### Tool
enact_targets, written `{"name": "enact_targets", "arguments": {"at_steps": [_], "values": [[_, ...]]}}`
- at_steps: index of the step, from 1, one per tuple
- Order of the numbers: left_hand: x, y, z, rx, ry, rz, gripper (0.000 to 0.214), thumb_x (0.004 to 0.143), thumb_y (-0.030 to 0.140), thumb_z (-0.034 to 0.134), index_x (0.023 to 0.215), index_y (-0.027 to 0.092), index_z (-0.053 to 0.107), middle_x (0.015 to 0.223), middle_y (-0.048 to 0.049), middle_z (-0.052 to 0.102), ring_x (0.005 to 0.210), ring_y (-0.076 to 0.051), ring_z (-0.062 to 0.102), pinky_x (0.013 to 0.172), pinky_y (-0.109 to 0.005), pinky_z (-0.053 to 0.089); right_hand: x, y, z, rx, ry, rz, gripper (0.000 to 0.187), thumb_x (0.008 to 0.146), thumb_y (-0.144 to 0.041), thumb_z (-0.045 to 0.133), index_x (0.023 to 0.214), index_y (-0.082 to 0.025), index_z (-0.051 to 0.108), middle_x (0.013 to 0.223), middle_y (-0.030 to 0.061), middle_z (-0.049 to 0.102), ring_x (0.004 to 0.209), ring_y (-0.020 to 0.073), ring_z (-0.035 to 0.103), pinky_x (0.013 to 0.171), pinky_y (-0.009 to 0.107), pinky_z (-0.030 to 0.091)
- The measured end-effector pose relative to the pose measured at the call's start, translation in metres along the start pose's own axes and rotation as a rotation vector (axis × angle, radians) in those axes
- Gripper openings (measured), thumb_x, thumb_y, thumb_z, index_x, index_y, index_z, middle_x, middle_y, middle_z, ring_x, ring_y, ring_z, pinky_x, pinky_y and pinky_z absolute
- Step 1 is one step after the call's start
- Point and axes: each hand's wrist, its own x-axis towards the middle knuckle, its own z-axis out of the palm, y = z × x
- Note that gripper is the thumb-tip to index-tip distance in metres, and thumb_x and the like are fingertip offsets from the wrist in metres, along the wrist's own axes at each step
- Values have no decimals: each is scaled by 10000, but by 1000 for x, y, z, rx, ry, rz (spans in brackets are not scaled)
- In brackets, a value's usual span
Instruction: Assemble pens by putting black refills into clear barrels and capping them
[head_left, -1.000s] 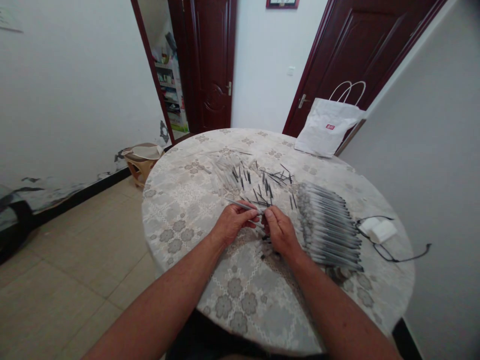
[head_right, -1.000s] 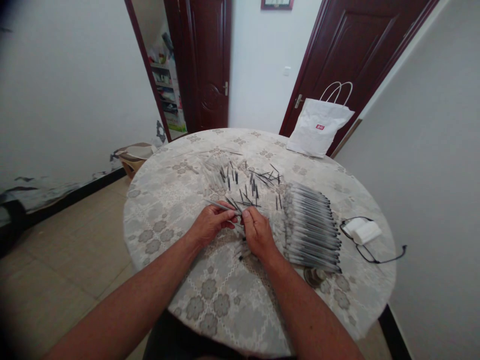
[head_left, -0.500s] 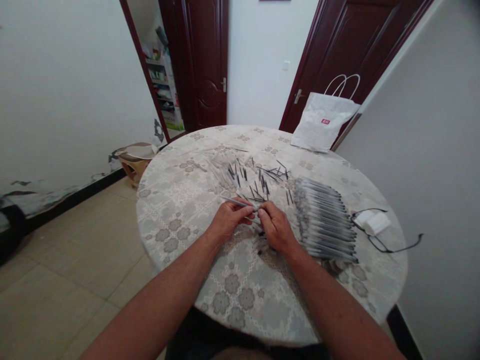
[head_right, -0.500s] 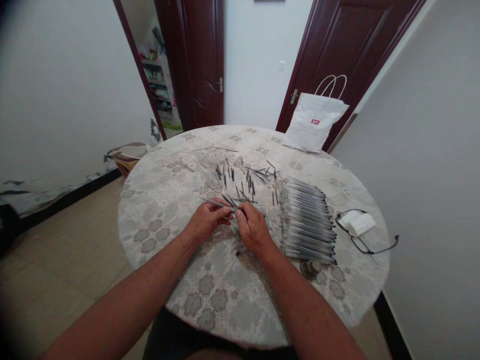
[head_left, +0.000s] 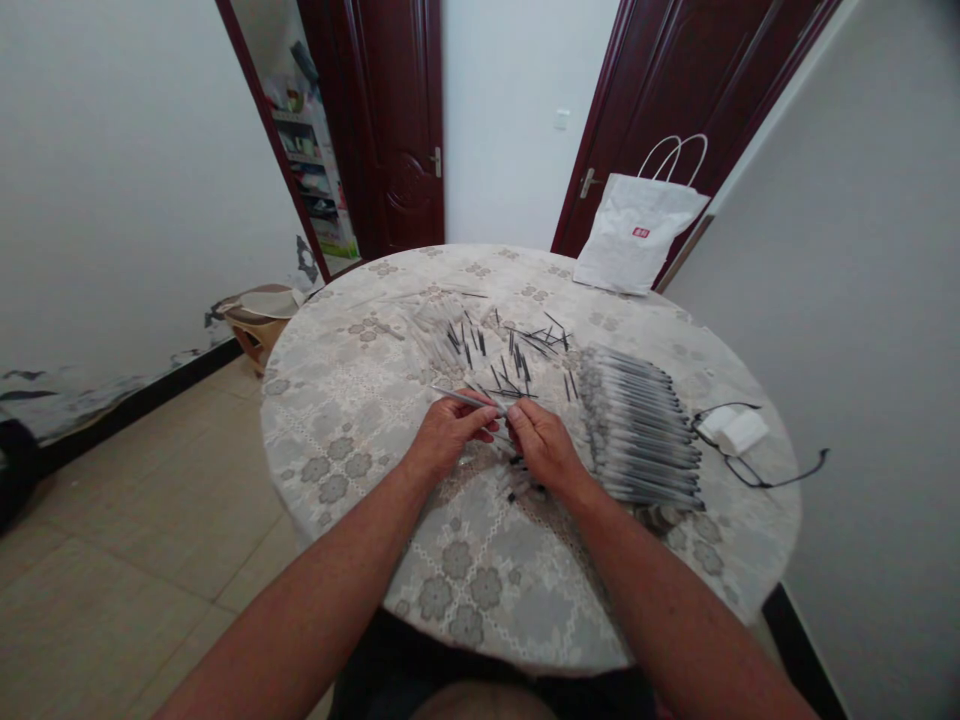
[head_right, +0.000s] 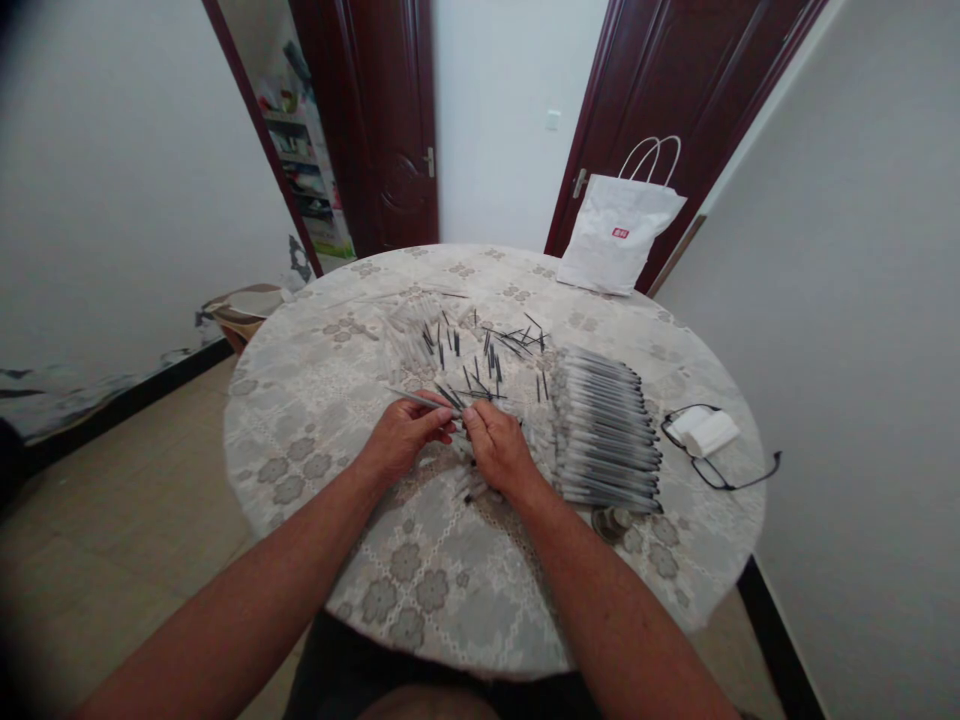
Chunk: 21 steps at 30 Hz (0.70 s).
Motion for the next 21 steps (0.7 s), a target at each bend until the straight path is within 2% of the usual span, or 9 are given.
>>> {"name": "enact_targets", "arguments": {"at_steps": [4, 9, 11, 13, 16, 19, 21], "values": [[-1, 1, 0, 37, -11, 19, 308, 749, 408, 796, 886, 150, 700, 761, -44, 691, 719, -191, 676, 634, -307, 569, 1, 1, 0, 77, -15, 60, 428, 1032, -483, 352, 742, -227, 534, 622, -28, 558, 561, 139, 520, 562, 251, 392], [-1, 6, -2, 242, -8, 83, 278, 807, 413, 739, 895, 152, 695, 720, -22, 671, 644, -156, 635, 597, -264, 522, -1, -5, -3, 46, -14, -50, 210, 965, -385, 523, 1063, -224, 617, 850, -5, 676, 720, 153, 610, 672, 258, 457], [-1, 6, -5, 355, -6, 108, 282, 849, 434, 689, 920, 161, 702, 736, -20, 671, 643, -154, 620, 589, -260, 507, -1, -7, -4, 15, -2, -92, 203, 949, -340, 540, 1080, -220, 637, 888, 8, 691, 779, 162, 628, 716, 265, 466], [-1, 5, -9, 500, 18, 153, 298, 903, 453, 616, 961, 176, 710, 810, -35, 693, 700, -166, 628, 620, -271, 509, 0, -6, -6, -5, 68, -79, 200, 955, -322, 519, 1059, -217, 654, 894, 18, 699, 795, 168, 634, 726, 269, 469], [-1, -1, -16, 793, 51, 301, 236, 941, 388, 570, 988, 199, 703, 922, -46, 705, 804, -177, 630, 748, -302, 510, 2, -3, -11, -2, 264, -13, 233, 961, -345, 508, 1097, -216, 646, 917, 33, 706, 798, 178, 638, 709, 275, 477], [-2, -9, -20, 1091, -12, 433, 129, 916, 265, 595, 980, 201, 687, 967, -60, 692, 916, -201, 615, 879, -339, 479, 3, 1, -16, 19, 402, 13, 248, 959, -369, 508, 1113, -215, 629, 927, 40, 707, 791, 183, 641, 701, 283, 486], [-2, -15, -20, 1243, -62, 444, 130, 906, 226, 598, 1002, 206, 683, 1002, -72, 678, 980, -217, 597, 909, -349, 466, 3, 2, -18, 35, 436, 12, 247, 958, -373, 507, 1110, -215, 621, 923, 41, 708, 784, 184, 642, 703, 287, 492]]}}
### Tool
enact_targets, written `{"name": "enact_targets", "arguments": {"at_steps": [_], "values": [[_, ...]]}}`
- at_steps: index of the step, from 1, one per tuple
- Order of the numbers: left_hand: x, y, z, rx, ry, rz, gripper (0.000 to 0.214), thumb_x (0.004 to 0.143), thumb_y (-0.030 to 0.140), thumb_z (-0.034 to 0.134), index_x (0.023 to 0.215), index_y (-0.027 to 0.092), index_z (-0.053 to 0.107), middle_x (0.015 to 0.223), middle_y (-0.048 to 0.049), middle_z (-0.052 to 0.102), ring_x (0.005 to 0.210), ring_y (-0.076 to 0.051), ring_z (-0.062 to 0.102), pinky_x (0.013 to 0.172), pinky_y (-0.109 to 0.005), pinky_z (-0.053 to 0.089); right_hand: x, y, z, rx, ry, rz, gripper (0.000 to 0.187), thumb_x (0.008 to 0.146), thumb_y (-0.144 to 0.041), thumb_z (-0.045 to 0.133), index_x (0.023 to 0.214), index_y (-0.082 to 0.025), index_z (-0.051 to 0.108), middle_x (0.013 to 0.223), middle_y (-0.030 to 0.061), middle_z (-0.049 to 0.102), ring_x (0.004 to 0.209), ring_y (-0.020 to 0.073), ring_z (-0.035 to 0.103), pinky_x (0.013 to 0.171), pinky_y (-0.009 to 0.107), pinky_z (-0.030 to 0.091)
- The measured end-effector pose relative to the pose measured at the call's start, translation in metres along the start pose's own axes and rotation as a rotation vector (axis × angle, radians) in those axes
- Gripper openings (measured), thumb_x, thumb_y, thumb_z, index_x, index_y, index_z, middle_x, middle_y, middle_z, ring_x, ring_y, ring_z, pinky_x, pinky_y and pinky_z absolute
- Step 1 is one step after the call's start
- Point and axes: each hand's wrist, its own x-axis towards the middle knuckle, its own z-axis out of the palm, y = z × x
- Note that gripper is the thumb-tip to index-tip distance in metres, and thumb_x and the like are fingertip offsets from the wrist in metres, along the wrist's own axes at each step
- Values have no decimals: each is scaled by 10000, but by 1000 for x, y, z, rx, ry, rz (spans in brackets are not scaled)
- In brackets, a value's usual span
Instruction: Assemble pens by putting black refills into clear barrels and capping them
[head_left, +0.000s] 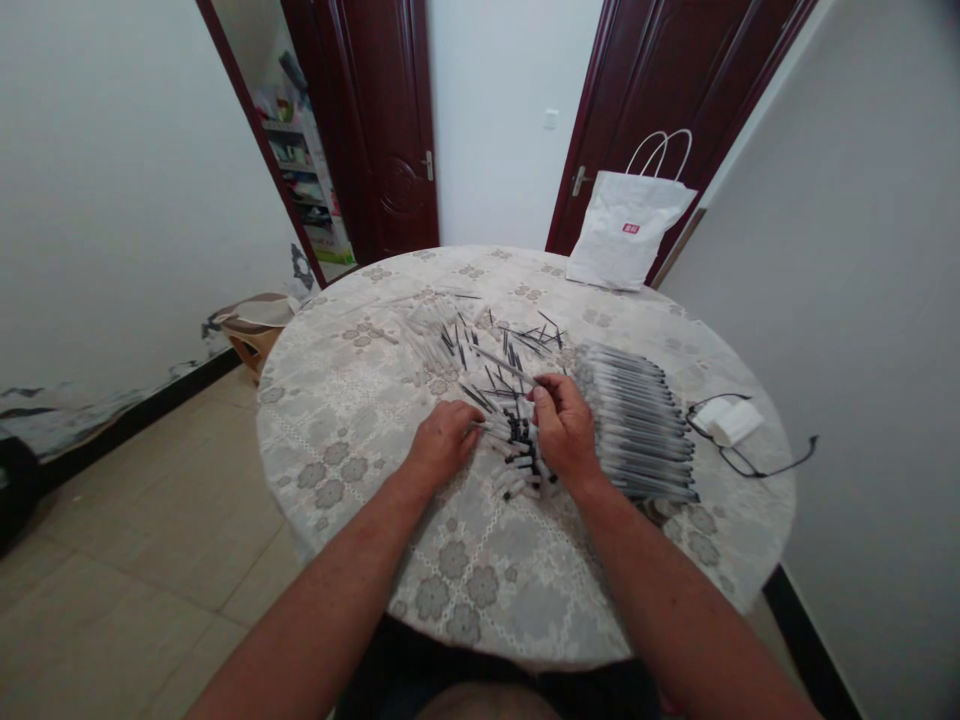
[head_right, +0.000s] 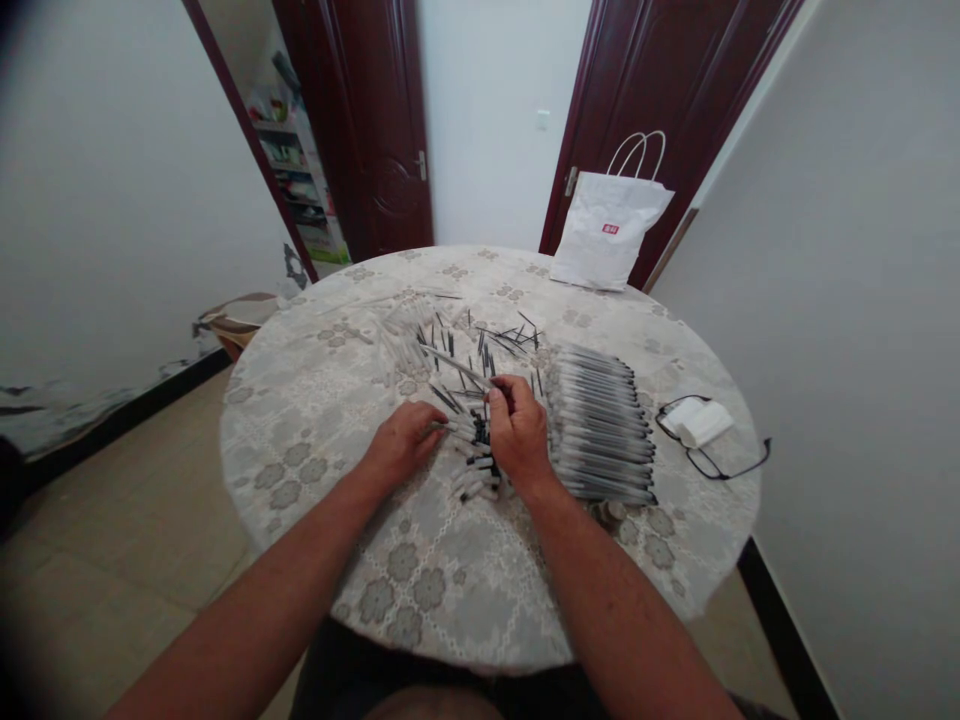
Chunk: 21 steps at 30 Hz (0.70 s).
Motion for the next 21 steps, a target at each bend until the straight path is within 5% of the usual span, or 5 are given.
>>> {"name": "enact_targets", "arguments": {"at_steps": [7, 21], "values": [[-1, 5, 7, 186, -112, -35, 167, 923, 235, 571, 1066, 231, 657, 1024, -82, 647, 1000, -246, 562, 862, -354, 456, -1, -3, 0, 3, 11, -40, 246, 941, -371, 518, 1084, -207, 633, 890, 42, 703, 787, 191, 636, 717, 300, 491], [-3, 9, 10, 98, -58, -96, 179, 885, 200, 566, 1050, 216, 635, 998, -101, 641, 978, -268, 586, 852, -379, 466, -3, -6, 1, -6, -21, -76, 211, 953, -332, 507, 1075, -207, 626, 895, 40, 707, 816, 191, 653, 785, 302, 485]]}}
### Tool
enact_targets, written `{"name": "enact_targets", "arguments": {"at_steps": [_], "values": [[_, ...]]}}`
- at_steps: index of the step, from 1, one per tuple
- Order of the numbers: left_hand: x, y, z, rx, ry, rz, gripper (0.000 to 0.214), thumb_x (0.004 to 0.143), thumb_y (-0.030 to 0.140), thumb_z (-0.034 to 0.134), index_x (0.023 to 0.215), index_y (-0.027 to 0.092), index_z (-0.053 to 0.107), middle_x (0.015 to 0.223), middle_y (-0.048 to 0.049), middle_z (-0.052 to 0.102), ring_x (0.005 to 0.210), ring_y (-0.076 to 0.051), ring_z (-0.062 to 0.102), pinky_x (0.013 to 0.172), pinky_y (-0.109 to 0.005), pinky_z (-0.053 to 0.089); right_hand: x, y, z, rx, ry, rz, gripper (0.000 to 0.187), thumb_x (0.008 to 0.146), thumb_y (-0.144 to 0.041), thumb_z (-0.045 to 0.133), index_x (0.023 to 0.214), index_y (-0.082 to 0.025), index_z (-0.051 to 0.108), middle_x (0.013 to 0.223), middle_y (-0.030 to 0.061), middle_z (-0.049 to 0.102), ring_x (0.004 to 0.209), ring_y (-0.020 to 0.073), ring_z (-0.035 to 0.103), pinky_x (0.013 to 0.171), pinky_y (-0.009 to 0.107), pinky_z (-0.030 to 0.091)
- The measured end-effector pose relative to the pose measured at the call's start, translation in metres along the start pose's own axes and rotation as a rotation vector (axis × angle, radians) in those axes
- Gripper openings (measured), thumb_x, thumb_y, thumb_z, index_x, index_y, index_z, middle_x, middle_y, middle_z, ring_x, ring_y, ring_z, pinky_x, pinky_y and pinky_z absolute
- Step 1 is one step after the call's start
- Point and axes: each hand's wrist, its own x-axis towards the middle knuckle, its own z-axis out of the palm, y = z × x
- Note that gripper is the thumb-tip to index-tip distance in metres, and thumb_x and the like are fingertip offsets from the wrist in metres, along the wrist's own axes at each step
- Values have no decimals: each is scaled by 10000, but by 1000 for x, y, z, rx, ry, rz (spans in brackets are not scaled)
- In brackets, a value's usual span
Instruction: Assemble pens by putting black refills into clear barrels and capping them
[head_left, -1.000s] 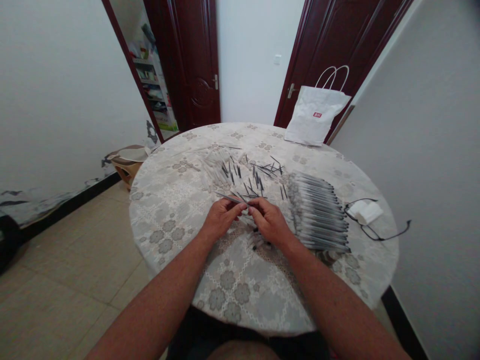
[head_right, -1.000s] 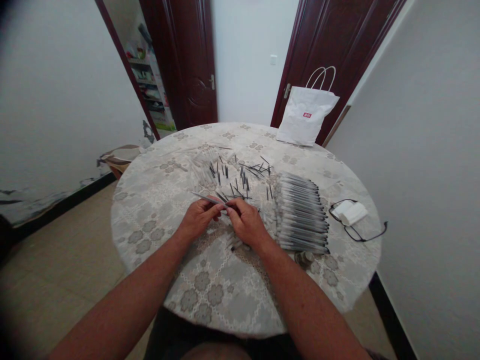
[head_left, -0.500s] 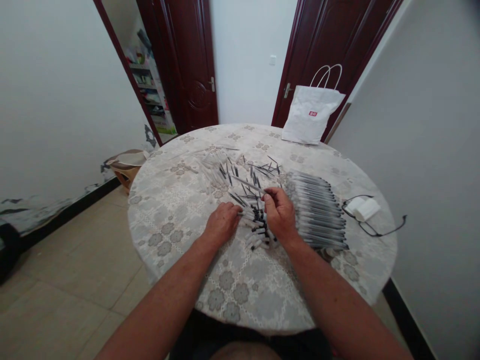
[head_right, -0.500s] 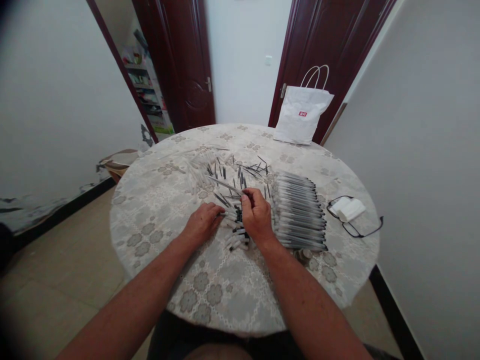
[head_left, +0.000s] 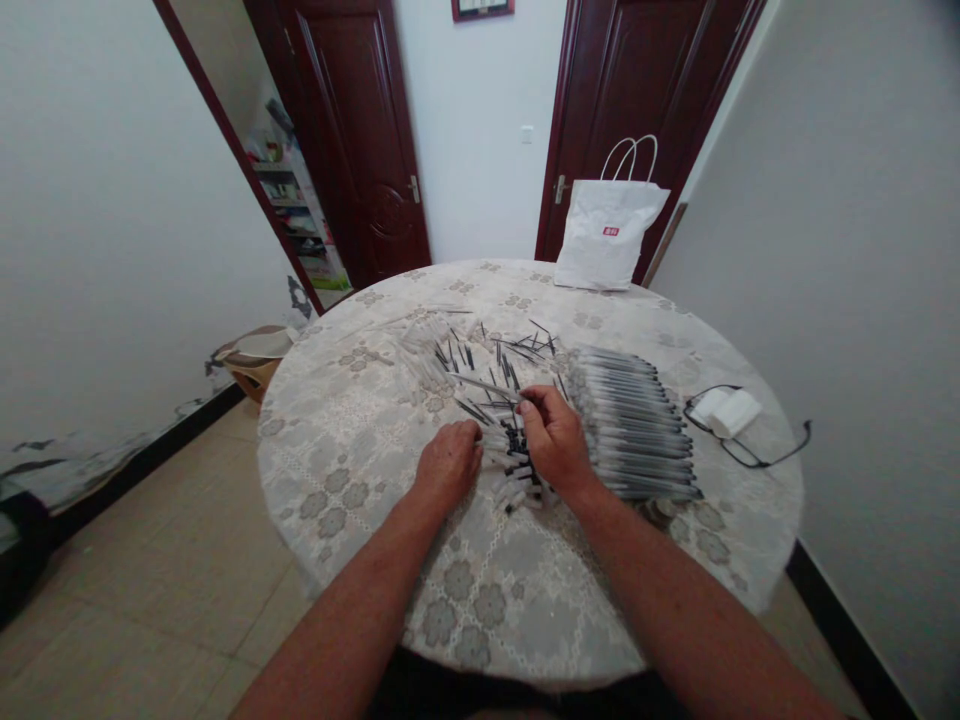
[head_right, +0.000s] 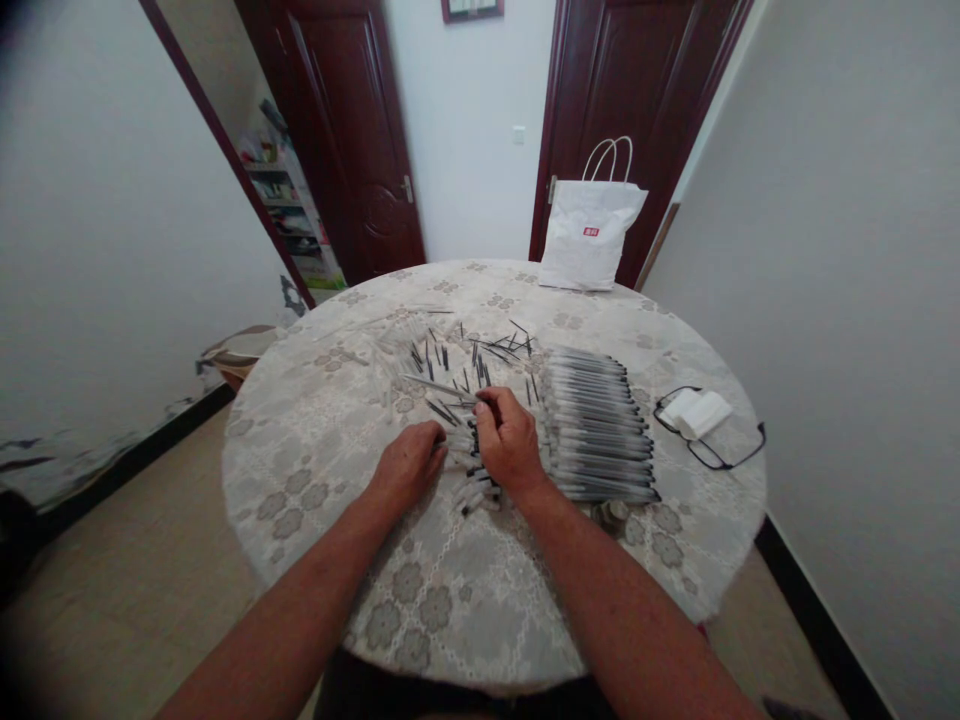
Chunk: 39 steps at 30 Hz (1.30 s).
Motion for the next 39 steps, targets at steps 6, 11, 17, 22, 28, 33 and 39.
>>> {"name": "enact_targets", "arguments": {"at_steps": [6, 11, 17, 22, 28, 33, 39], "values": [[6, -3, -10, -608, 238, -191, 228, 913, 300, 570, 1098, 202, 662, 994, -83, 670, 957, -223, 645, 877, -375, 515, -2, 2, 2, 32, -3, 28, 206, 936, -330, 532, 1074, -203, 618, 891, 40, 713, 791, 187, 662, 758, 295, 496], [16, -9, -23, -1444, 451, -509, 322, 806, 370, 740, 1042, 187, 621, 1019, -73, 716, 884, -173, 710, 793, -319, 566, -3, -1, 2, -27, -27, 13, 190, 919, -326, 538, 1028, -201, 631, 831, 29, 692, 737, 181, 632, 705, 283, 476], [18, -24, -29, -1664, 544, -557, 317, 780, 347, 794, 993, 178, 632, 1013, -66, 739, 909, -154, 727, 860, -314, 573, -5, 2, 5, -103, -68, -11, 175, 906, -318, 543, 981, -201, 650, 776, 15, 671, 696, 177, 611, 688, 283, 463], [17, -21, -28, -1640, 513, -533, 347, 785, 368, 791, 1030, 176, 638, 1050, -76, 739, 856, -142, 725, 850, -327, 584, -7, 7, 9, -115, -95, -12, 197, 909, -339, 545, 992, -202, 659, 781, 19, 679, 688, 179, 617, 680, 284, 471], [18, -16, -29, -1644, 482, -540, 340, 778, 324, 796, 1035, 161, 644, 1022, -78, 739, 809, -131, 714, 801, -306, 588, -8, 6, 10, -135, -109, -21, 201, 918, -345, 546, 992, -199, 663, 776, 18, 683, 672, 172, 616, 669, 280, 474], [17, -13, -27, -1619, 448, -557, 325, 781, 315, 786, 1032, 153, 656, 1040, -94, 743, 789, -134, 714, 789, -306, 591, -8, 6, 10, -176, -172, -107, 206, 927, -343, 552, 1021, -208, 676, 793, 30, 703, 679, 183, 634, 693, 297, 499], [17, -12, -23, -1627, 391, -571, 326, 789, 315, 782, 1044, 156, 658, 1034, -107, 748, 800, -145, 721, 780, -303, 592, -7, 5, 12, -203, -319, -292, 256, 978, -321, 506, 1132, -231, 689, 1080, 87, 744, 987, 231, 695, 912, 364, 524]]}}
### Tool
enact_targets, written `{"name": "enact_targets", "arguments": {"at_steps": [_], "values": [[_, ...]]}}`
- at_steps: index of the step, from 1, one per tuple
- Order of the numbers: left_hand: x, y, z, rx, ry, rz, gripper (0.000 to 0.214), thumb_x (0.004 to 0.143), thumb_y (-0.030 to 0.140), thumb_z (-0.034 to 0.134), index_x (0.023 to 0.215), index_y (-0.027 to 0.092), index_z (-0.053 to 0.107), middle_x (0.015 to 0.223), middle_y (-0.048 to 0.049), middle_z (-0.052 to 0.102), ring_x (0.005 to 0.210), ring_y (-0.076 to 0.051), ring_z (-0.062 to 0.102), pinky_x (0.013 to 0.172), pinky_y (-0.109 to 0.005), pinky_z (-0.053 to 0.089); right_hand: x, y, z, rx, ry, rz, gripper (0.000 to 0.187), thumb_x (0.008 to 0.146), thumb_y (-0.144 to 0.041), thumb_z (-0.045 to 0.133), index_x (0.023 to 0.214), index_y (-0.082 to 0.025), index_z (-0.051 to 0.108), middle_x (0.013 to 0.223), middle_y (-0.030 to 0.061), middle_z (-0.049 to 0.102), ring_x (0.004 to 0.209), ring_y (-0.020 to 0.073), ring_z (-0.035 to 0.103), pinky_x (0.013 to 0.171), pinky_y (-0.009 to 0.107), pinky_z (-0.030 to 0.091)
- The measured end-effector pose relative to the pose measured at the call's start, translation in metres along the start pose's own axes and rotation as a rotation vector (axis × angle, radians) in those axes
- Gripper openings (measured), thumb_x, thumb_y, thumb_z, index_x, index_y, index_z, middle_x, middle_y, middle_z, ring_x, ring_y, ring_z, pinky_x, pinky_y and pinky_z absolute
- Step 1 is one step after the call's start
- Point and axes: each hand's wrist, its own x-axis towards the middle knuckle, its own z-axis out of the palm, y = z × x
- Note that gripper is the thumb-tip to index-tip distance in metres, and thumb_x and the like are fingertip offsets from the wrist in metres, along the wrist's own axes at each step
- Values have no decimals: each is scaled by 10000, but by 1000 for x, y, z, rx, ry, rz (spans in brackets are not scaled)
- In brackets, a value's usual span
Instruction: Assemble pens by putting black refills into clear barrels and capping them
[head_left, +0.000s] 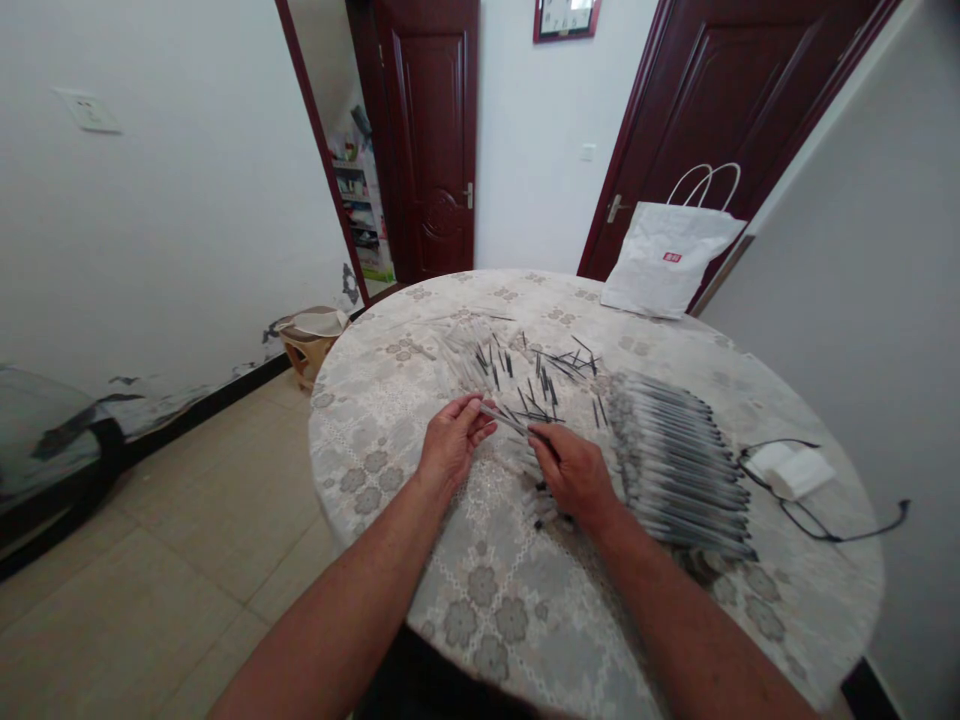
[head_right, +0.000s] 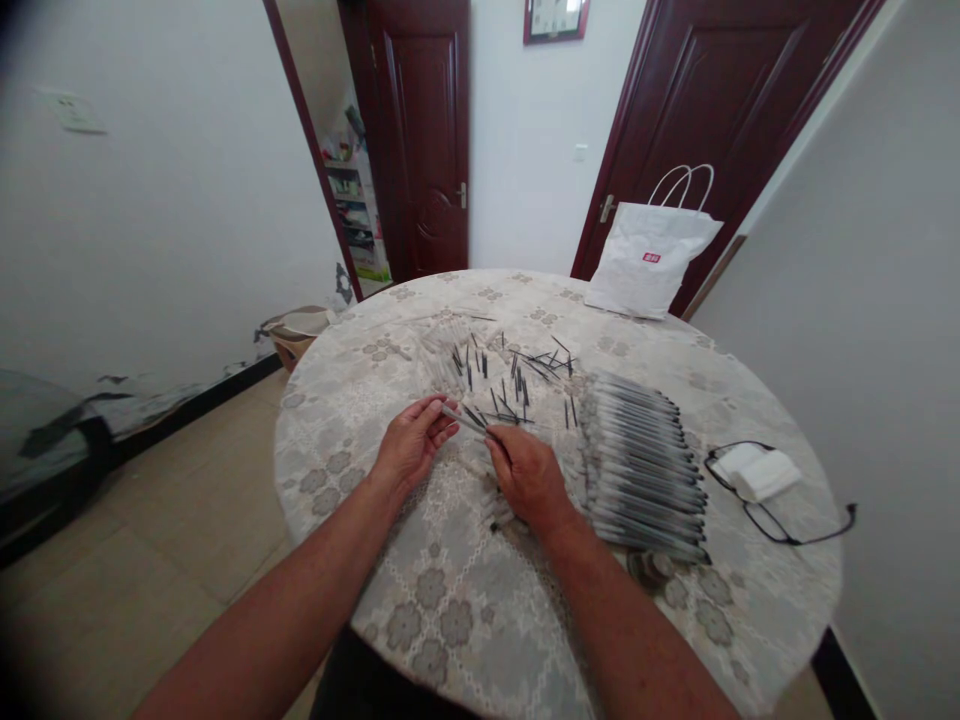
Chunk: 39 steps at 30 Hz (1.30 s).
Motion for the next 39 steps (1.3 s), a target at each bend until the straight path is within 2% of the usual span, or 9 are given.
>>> {"name": "enact_targets", "arguments": {"at_steps": [5, 11, 16, 19, 24, 28, 32, 35, 39], "values": [[0, -5, 1, -23, 14, 8, 305, 799, 324, 774, 1016, 153, 645, 1014, -101, 746, 883, -167, 732, 848, -326, 581, 0, -6, 1, 42, 12, 102, 242, 963, -328, 524, 1091, -225, 702, 972, 72, 760, 874, 220, 717, 835, 341, 549], [-1, -11, 4, -56, 30, 49, 282, 808, 295, 760, 1019, 151, 641, 1031, -106, 742, 937, -190, 735, 887, -354, 572, 2, -10, 13, 505, -22, 582, 264, 899, -449, 574, 948, -205, 661, 739, 12, 704, 497, 140, 600, 458, 254, 497], [4, -10, 5, -23, 41, 69, 295, 786, 288, 768, 1016, 153, 640, 1014, -98, 742, 921, -185, 734, 854, -328, 579, 8, -8, 19, 741, -64, 767, 251, 872, -438, 587, 893, -188, 596, 712, 1, 673, 476, 112, 565, 423, 216, 454], [4, -10, 8, 63, 4, 67, 338, 785, 340, 766, 1034, 151, 639, 1027, -104, 742, 904, -180, 730, 843, -328, 584, 12, -12, 10, 523, -154, 648, 201, 928, -366, 523, 981, -195, 614, 764, 9, 696, 560, 128, 616, 518, 230, 483], [-5, -10, 16, 355, -203, 35, 467, 794, 510, 722, 1083, 148, 669, 1019, -106, 748, 905, -244, 723, 793, -395, 610, 14, -29, -14, -170, -265, 270, 142, 943, -251, 563, 1041, -196, 650, 953, 58, 715, 908, 184, 650, 823, 281, 458], [-5, -9, 13, 515, -150, 71, 496, 762, 606, 707, 957, 149, 711, 927, -95, 749, 806, -234, 705, 666, -333, 594, 17, -31, -45, -492, -344, 201, 123, 942, -221, 566, 979, -191, 680, 992, 88, 665, 1003, 212, 590, 880, 298, 423], [0, -10, 8, 610, -63, 99, 470, 785, 611, 674, 898, 156, 705, 835, -72, 735, 648, -161, 643, 592, -261, 531, 28, -6, -99, -664, -220, 231, 181, 969, -244, 541, 1033, -197, 704, 1013, 92, 635, 1025, 216, 557, 941, 304, 399], [1, -9, 7, 700, -84, 105, 436, 808, 590, 651, 874, 161, 698, 795, -53, 729, 603, -144, 611, 572, -241, 494, 40, 28, -141, -837, -133, 359, 223, 968, -257, 534, 1079, -182, 713, 1038, 115, 637, 1041, 233, 555, 949, 316, 396], [0, -8, 8, 783, -104, 114, 414, 832, 576, 618, 872, 171, 693, 764, -30, 724, 588, -148, 604, 576, -244, 476, 50, 71, -167, -991, -207, 539, 296, 981, -260, 484, 1126, -195, 733, 1091, 141, 653, 1074, 256, 559, 892, 323, 414]]}}
